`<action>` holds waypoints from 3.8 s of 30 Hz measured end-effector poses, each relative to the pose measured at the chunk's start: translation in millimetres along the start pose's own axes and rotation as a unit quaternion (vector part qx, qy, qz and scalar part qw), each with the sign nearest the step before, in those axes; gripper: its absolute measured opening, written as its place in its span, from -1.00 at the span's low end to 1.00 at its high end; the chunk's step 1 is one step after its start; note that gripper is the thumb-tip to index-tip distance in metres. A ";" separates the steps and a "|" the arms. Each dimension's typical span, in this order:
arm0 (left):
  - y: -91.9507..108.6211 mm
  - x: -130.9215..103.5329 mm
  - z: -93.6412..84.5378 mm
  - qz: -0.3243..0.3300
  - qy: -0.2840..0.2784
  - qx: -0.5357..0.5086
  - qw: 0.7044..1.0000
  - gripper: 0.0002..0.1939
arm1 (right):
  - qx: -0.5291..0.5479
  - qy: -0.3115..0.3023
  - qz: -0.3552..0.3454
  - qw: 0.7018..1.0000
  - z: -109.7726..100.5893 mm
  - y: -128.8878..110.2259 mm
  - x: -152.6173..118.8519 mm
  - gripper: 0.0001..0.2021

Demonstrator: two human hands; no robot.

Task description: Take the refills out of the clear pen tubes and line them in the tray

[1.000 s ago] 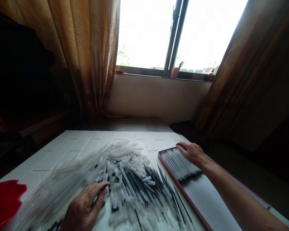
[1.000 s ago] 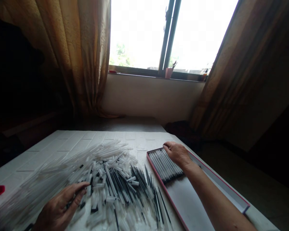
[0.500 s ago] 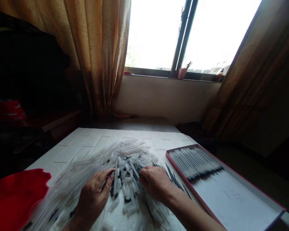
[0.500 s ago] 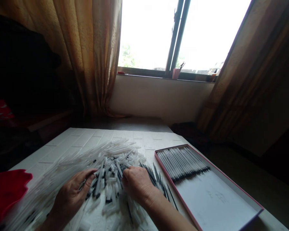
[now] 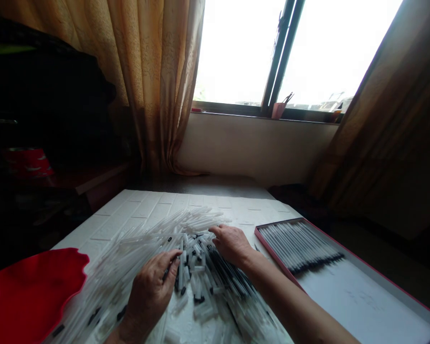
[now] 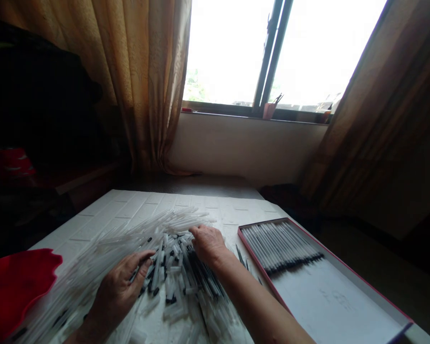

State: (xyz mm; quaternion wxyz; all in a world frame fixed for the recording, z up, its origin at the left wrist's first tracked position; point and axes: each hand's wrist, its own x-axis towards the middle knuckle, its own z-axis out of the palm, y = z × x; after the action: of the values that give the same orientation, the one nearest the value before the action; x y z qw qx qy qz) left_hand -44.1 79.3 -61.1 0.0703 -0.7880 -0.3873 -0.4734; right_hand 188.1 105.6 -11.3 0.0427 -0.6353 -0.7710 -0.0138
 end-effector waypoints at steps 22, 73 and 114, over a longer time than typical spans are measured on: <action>14.8 -0.7 -4.8 0.007 -0.033 -0.033 0.999 -0.75 | 0.296 0.263 -0.037 0.918 -2.2 1.9 -71.7 -0.79; 26.5 -9.5 3.7 0.010 -0.049 -0.049 0.998 -0.76 | 0.707 0.195 -0.015 0.679 4.2 13.8 -95.6 -0.79; 34.4 -18.1 3.1 -0.310 -0.128 -0.392 0.857 -0.71 | 0.260 0.032 -0.030 0.965 23.9 -1.6 -92.9 -0.84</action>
State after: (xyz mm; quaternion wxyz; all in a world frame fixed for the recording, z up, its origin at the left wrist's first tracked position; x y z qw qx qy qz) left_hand -23.2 47.2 -68.5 -0.4452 -0.6430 -0.3993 -0.4784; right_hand 202.9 16.2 -42.8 0.2305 -0.5780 -0.7651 0.1653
